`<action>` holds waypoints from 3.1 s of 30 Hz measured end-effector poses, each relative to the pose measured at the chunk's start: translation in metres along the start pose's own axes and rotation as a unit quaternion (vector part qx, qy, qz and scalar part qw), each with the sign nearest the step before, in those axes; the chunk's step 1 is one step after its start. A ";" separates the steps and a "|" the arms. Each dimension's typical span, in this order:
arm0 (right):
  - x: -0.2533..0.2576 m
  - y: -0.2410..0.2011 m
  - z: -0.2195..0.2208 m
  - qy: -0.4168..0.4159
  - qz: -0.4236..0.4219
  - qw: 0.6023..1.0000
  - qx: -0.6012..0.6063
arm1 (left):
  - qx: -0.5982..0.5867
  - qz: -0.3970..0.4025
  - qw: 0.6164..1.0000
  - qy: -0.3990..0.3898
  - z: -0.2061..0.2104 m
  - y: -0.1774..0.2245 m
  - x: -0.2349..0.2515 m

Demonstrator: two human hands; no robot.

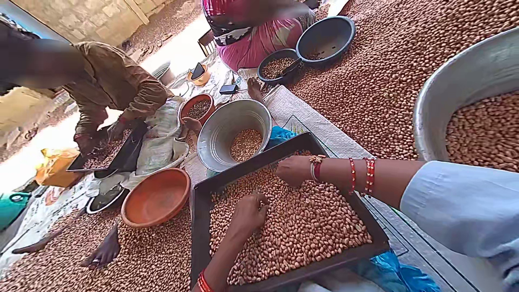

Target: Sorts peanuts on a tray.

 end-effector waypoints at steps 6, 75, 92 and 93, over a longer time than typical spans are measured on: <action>-0.007 0.017 -0.059 0.461 -0.032 0.872 0.163 | -0.073 0.039 0.945 0.317 -0.061 -0.020 0.018; 0.000 0.030 -0.042 0.174 0.052 0.976 0.123 | -0.183 0.040 0.955 0.229 -0.018 0.001 0.052; -0.005 0.007 -0.003 0.075 0.012 0.995 -0.061 | -0.045 0.050 0.981 0.182 -0.020 0.012 0.052; -0.006 0.007 -0.004 0.077 0.011 0.995 -0.064 | -0.065 0.065 0.961 0.260 -0.032 0.006 0.050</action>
Point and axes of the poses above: each hand's wrist, its own x-axis towards the middle knuckle, its own z-axis out of the palm, y = z × x, the point moved 2 cm from there along x, towards the middle knuckle, and after that the axes turned 13 degrees about y, right-handed, at the moved point
